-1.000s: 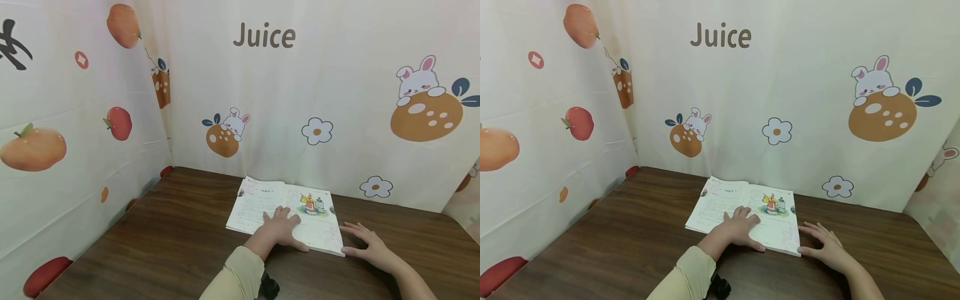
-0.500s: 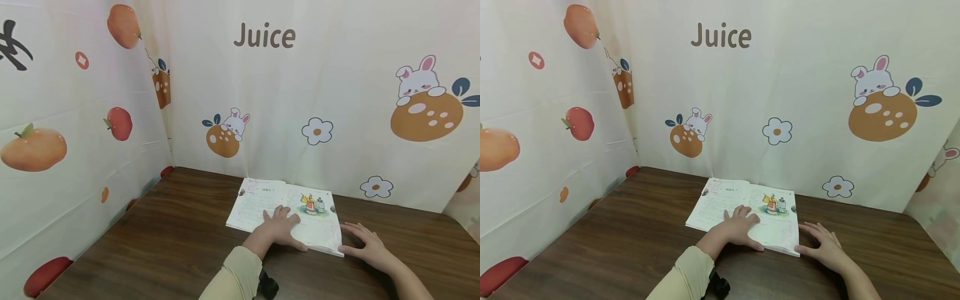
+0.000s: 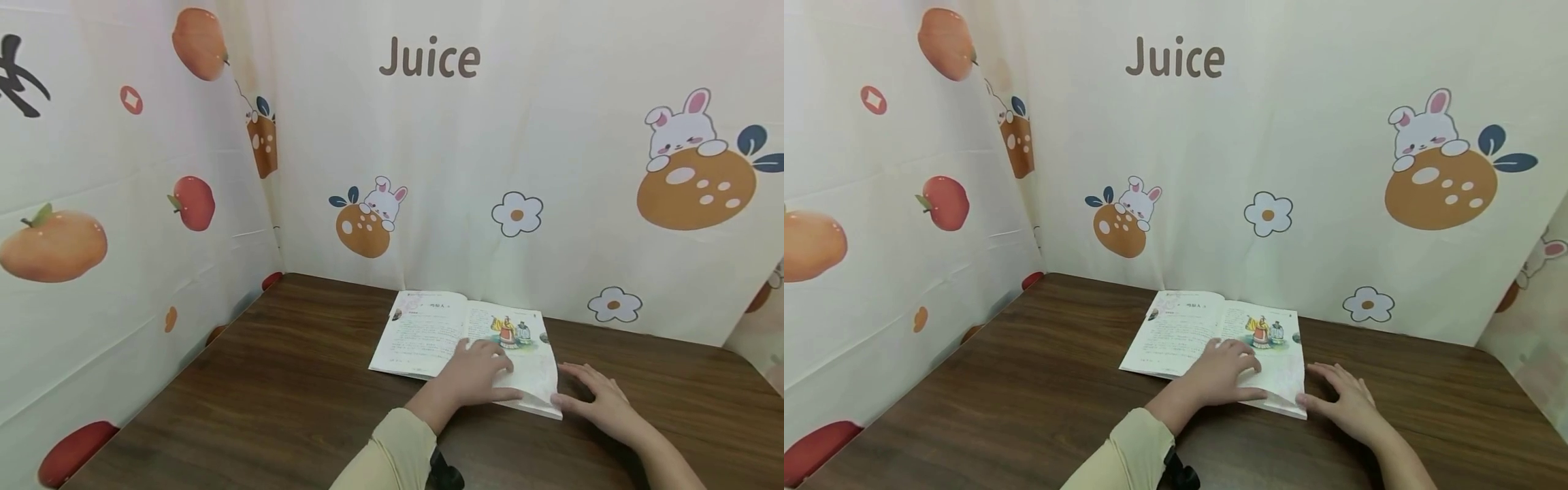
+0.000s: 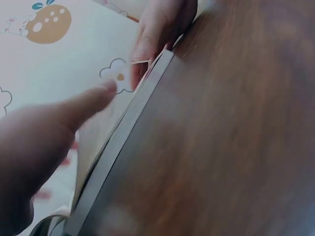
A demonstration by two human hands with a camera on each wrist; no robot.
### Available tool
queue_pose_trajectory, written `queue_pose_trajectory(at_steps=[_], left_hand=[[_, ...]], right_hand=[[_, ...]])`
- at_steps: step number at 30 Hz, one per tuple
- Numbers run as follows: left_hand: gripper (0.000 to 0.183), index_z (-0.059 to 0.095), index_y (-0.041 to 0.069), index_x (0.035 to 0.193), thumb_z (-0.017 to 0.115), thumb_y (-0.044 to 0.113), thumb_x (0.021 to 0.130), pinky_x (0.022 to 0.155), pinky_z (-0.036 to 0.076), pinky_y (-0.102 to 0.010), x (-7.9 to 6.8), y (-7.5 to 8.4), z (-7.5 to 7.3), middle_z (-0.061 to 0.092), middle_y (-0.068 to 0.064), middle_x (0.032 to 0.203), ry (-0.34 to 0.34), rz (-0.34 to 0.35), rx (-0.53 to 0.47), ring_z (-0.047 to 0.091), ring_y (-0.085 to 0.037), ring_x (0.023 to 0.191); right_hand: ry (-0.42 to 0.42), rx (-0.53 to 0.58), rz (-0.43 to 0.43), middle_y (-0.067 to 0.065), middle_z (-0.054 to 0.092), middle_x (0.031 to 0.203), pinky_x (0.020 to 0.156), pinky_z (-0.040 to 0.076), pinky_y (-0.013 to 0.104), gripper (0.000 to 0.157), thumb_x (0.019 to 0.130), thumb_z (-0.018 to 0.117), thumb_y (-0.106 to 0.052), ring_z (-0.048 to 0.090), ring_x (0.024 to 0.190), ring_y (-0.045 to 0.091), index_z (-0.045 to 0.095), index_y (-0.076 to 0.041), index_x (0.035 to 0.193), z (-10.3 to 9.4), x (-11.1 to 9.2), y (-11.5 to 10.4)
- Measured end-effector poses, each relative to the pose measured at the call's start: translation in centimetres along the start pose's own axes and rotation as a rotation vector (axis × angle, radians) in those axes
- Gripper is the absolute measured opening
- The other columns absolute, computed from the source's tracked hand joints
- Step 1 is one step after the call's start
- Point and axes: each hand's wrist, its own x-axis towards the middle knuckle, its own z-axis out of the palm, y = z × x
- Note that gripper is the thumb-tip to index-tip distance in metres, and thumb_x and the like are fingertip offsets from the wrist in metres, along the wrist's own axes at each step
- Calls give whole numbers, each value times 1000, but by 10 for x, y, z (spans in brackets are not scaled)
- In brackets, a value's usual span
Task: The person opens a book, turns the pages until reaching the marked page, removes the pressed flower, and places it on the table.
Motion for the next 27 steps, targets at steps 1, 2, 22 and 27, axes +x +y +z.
queue_pose_trajectory(at_steps=[1, 2, 22, 27], left_hand=[[43, 62, 38, 111, 47, 67, 83, 95, 36, -39, 1, 1, 0, 54, 15, 119, 8, 31, 0, 45, -6, 114], [37, 62, 38, 110, 50, 61, 85, 89, 39, -33, 1, 2, 0, 55, 17, 115, 12, 55, 6, 49, -4, 108], [7, 69, 24, 87, 69, 23, 80, 57, 38, -6, 0, -2, -14, 65, 16, 82, 641, 7, -96, 54, 3, 71], [3, 70, 22, 80, 72, 22, 78, 52, 36, -7, -1, -10, -27, 63, 14, 73, 778, 7, -100, 52, 2, 64]], right_hand=[[0, -2, -6, 30, 38, 134, 92, 6, 73, 65, 81, 68, -39, 18, 125, 57, 47, -3, 130, 0, 0, 0], [0, -2, -15, 30, 38, 134, 91, 6, 74, 65, 80, 68, -38, 18, 125, 57, 47, -3, 130, 0, 0, 0], [-6, 6, -104, 28, 37, 134, 90, 1, 75, 65, 74, 75, -34, 16, 123, 60, 50, -11, 129, -3, 0, 3], [-20, 11, -96, 29, 36, 135, 91, -1, 74, 66, 74, 75, -35, 16, 124, 59, 50, -8, 129, -3, 0, 2]])
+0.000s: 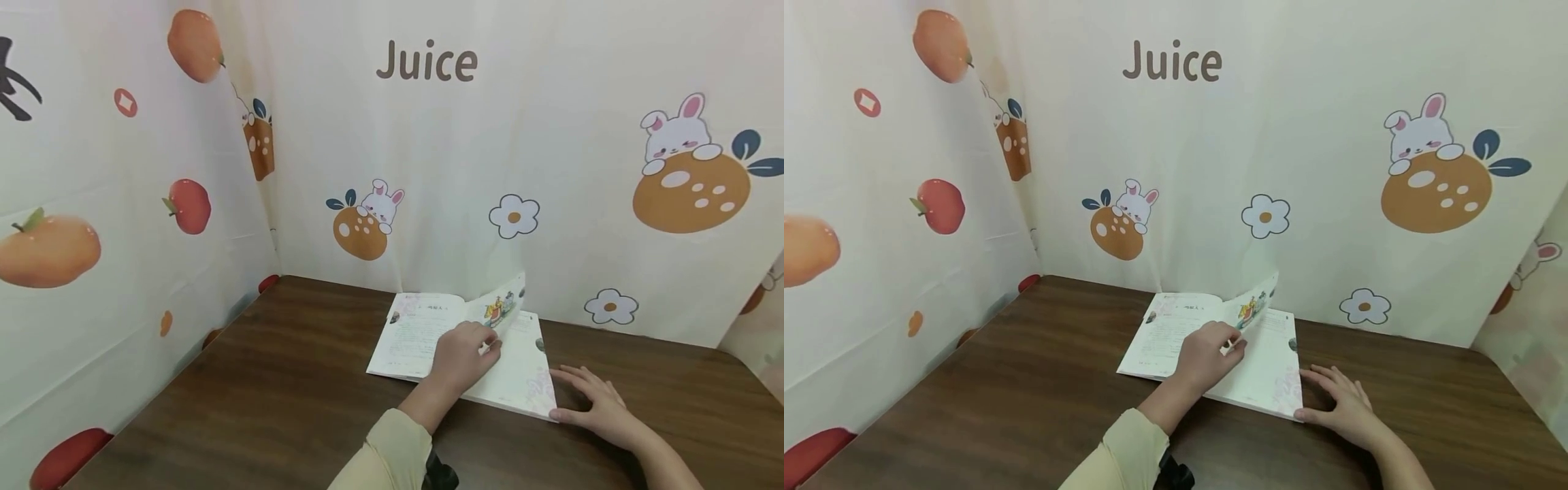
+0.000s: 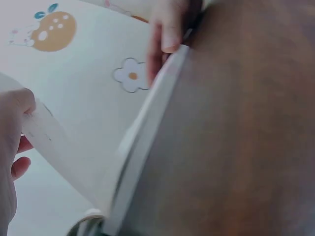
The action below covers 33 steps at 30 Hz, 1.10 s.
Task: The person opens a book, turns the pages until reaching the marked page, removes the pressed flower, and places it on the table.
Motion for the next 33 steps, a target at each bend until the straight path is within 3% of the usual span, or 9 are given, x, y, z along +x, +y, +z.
queue_pose_trajectory(at_steps=[6, 19, 33], left_hand=[[7, 66, 19, 73, 69, 23, 79, 49, 33, -8, 5, -9, -7, 60, 12, 67, 84, -26, -13, 46, 1, 58], [10, 65, 15, 71, 65, 19, 80, 47, 31, -11, 7, -19, -13, 57, 8, 64, 90, -60, -99, 46, -3, 57], [12, 66, 14, 74, 58, 18, 82, 48, 34, -12, 15, -30, -33, 55, 6, 64, 81, -114, -143, 46, -5, 58]], right_hand=[[21, -10, 0, 26, 36, 136, 94, -2, 72, 65, 75, 74, -35, 17, 125, 57, 51, -8, 128, 4, -4, 3], [7, -3, -6, 28, 35, 137, 92, -1, 73, 69, 74, 75, -35, 16, 125, 58, 45, -15, 134, 1, -4, 0], [-9, 31, -26, 28, 33, 137, 92, -6, 73, 61, 75, 74, -33, 12, 124, 61, 53, -18, 130, 0, -4, 0]])
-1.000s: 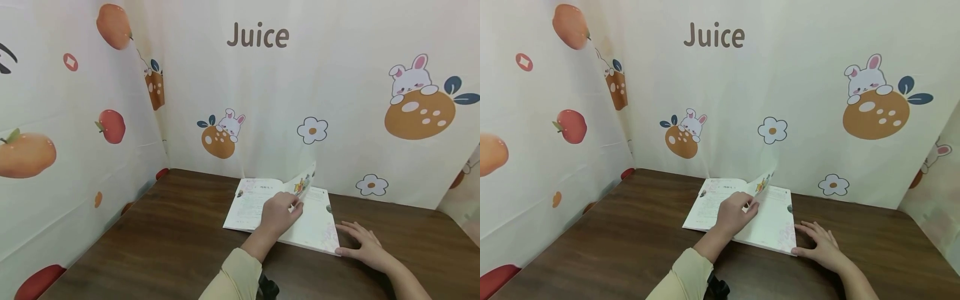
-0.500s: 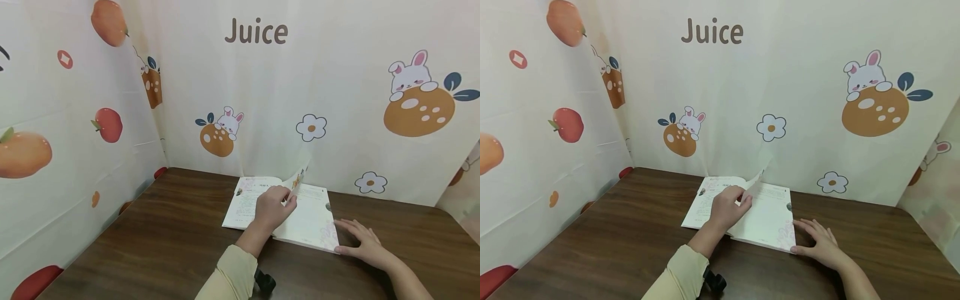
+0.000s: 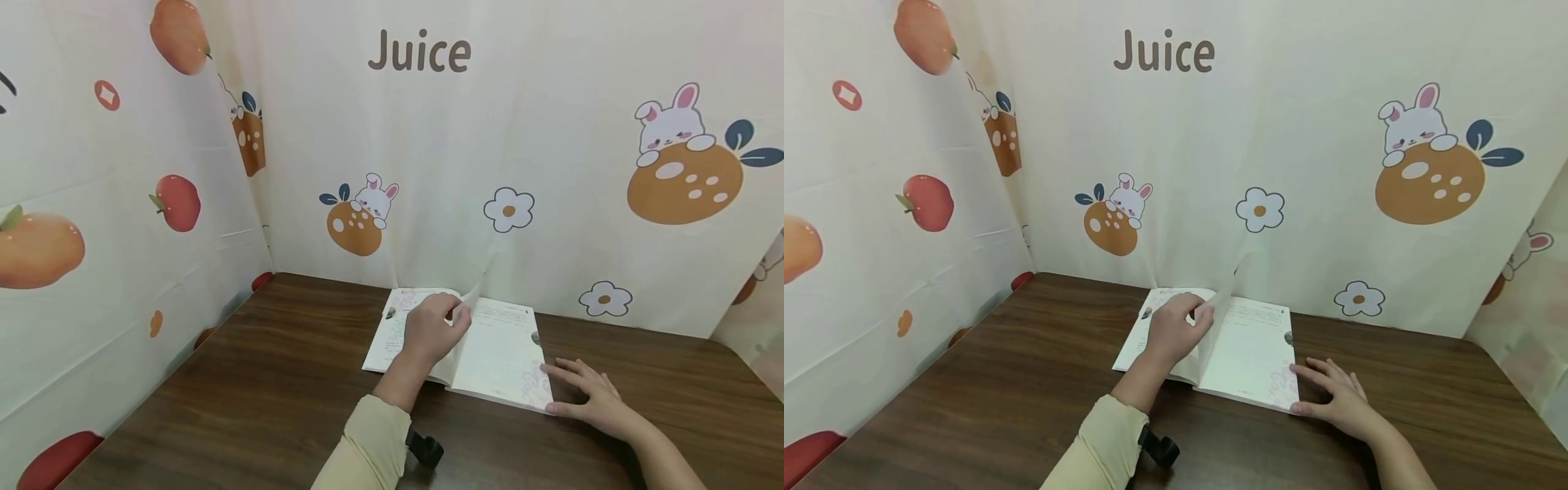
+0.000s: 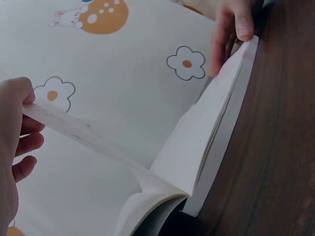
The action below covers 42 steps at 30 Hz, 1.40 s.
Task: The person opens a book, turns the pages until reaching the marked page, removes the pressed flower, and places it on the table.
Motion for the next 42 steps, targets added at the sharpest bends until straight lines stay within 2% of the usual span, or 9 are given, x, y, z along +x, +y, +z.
queue_pose_trajectory(at_steps=[4, 11, 15, 21, 25, 33, 42], left_hand=[[14, 68, 14, 77, 57, 20, 84, 48, 34, -12, 1, -2, -5, 55, 7, 64, -57, -48, -4, 45, -4, 58], [20, 64, 18, 76, 54, 29, 89, 46, 34, -19, 10, -9, -23, 48, 10, 62, -302, -228, -14, 43, -5, 56], [20, 64, 18, 80, 53, 30, 90, 50, 38, -22, 14, -16, -34, 51, 9, 67, -391, -312, -23, 47, -8, 59], [18, 66, 16, 88, 54, 30, 89, 58, 43, -26, 17, -29, -46, 57, 6, 83, -473, -405, -28, 51, -11, 69], [16, 65, 16, 88, 56, 30, 88, 61, 44, -27, 16, -37, -55, 57, 5, 87, -512, -445, -31, 52, -12, 71], [17, 62, 18, 85, 53, 31, 92, 62, 43, -30, 13, -52, -68, 55, 4, 83, -580, -529, -62, 50, -16, 73], [17, 60, 12, 77, 59, 23, 90, 56, 39, -30, 4, -73, -85, 52, -2, 71, -677, -650, -75, 48, -17, 66]], right_hand=[[-3, -11, 0, 27, 34, 137, 92, -5, 73, 57, 77, 73, -33, 12, 125, 60, 55, -17, 128, 1, 0, 1], [-11, 18, 55, 27, 34, 137, 94, -7, 71, 45, 85, 63, -34, 11, 127, 57, 58, -13, 125, 2, 1, -2], [-2, 25, 59, 28, 34, 137, 92, -5, 73, 45, 85, 64, -33, 11, 126, 58, 59, -11, 124, 1, 3, -1], [1, 28, 56, 29, 35, 136, 91, -5, 74, 46, 83, 67, -32, 11, 125, 60, 60, -10, 123, 1, 3, -1], [1, 23, 59, 29, 35, 136, 92, -5, 73, 47, 83, 67, -33, 11, 125, 59, 60, -10, 123, 1, 3, 0], [3, 23, 55, 28, 35, 136, 92, -5, 73, 46, 83, 67, -32, 11, 125, 59, 60, -11, 123, 1, 2, 0], [3, 22, 46, 28, 36, 136, 91, -5, 74, 45, 83, 67, -32, 11, 125, 60, 60, -12, 123, 2, 2, 0]])
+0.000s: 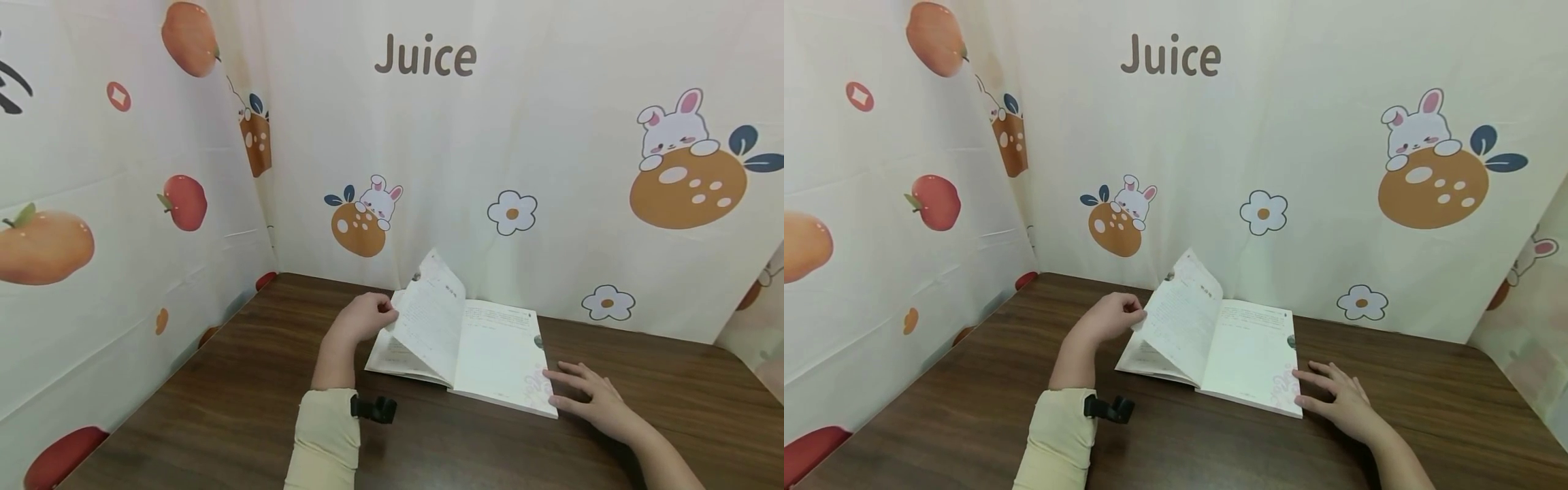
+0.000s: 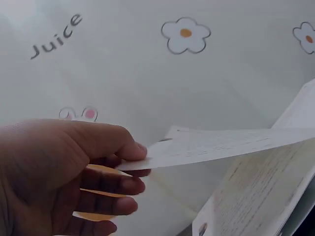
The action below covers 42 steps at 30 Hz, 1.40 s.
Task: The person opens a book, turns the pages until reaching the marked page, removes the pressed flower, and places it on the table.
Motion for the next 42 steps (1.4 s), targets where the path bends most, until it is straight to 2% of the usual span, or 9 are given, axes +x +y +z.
queue_pose_trajectory(at_steps=[6, 11, 16, 20, 26, 32, 37, 42], left_hand=[[19, 61, 9, 72, 61, 20, 88, 54, 36, -29, -1, -19, -2, 48, -2, 65, -80, -65, -20, 45, -17, 63], [21, 61, 7, 69, 62, 19, 87, 53, 36, -28, -1, -29, 1, 49, -2, 63, -141, -123, -41, 45, -16, 61], [20, 63, 7, 67, 62, 15, 85, 52, 38, -27, 0, -40, 9, 55, -4, 63, -192, -187, -35, 47, -16, 59], [22, 62, 7, 63, 62, 15, 83, 51, 37, -27, 4, -51, 19, 54, -3, 59, -216, -218, -14, 46, -16, 55], [35, 46, 12, 50, 64, 15, 80, 45, 29, -25, 10, -58, 30, 39, 1, 48, -193, -218, 26, 35, -13, 47], [44, 37, 14, 47, 67, 16, 79, 45, 26, -26, 12, -55, 35, 30, 3, 46, -171, -257, 45, 28, -12, 45], [39, 41, 12, 51, 69, 18, 79, 48, 29, -27, 14, -54, 38, 34, 1, 50, -170, -271, 66, 34, -14, 49], [26, 50, 8, 67, 71, 17, 78, 53, 34, -28, 15, -52, 39, 46, -4, 63, -155, -261, 81, 42, -17, 59]], right_hand=[[-1, -8, 3, 28, 36, 135, 91, -3, 74, 45, 83, 67, -33, 12, 125, 60, 60, -12, 122, 0, 0, 1], [2, -8, 1, 28, 36, 135, 91, -3, 74, 45, 83, 67, -32, 12, 125, 60, 60, -12, 122, 0, 0, 1], [5, -10, -1, 28, 36, 135, 92, -2, 74, 44, 83, 67, -32, 13, 125, 60, 61, -12, 122, 0, 0, 1], [5, -11, 7, 28, 37, 135, 92, -3, 73, 45, 83, 67, -33, 13, 125, 59, 61, -12, 122, 0, 0, -1], [3, -10, 16, 29, 37, 135, 92, -3, 73, 46, 82, 67, -33, 13, 125, 59, 61, -11, 122, 0, 0, -2], [3, -7, 14, 28, 37, 135, 93, -3, 73, 46, 82, 67, -33, 12, 126, 59, 61, -12, 122, 0, 0, -2], [3, -4, 13, 28, 37, 135, 93, -3, 73, 46, 82, 67, -33, 12, 126, 59, 61, -11, 122, -1, 0, -3], [1, -2, 15, 29, 36, 135, 92, -3, 73, 46, 82, 67, -33, 12, 125, 59, 60, -10, 122, -1, 0, -3]])
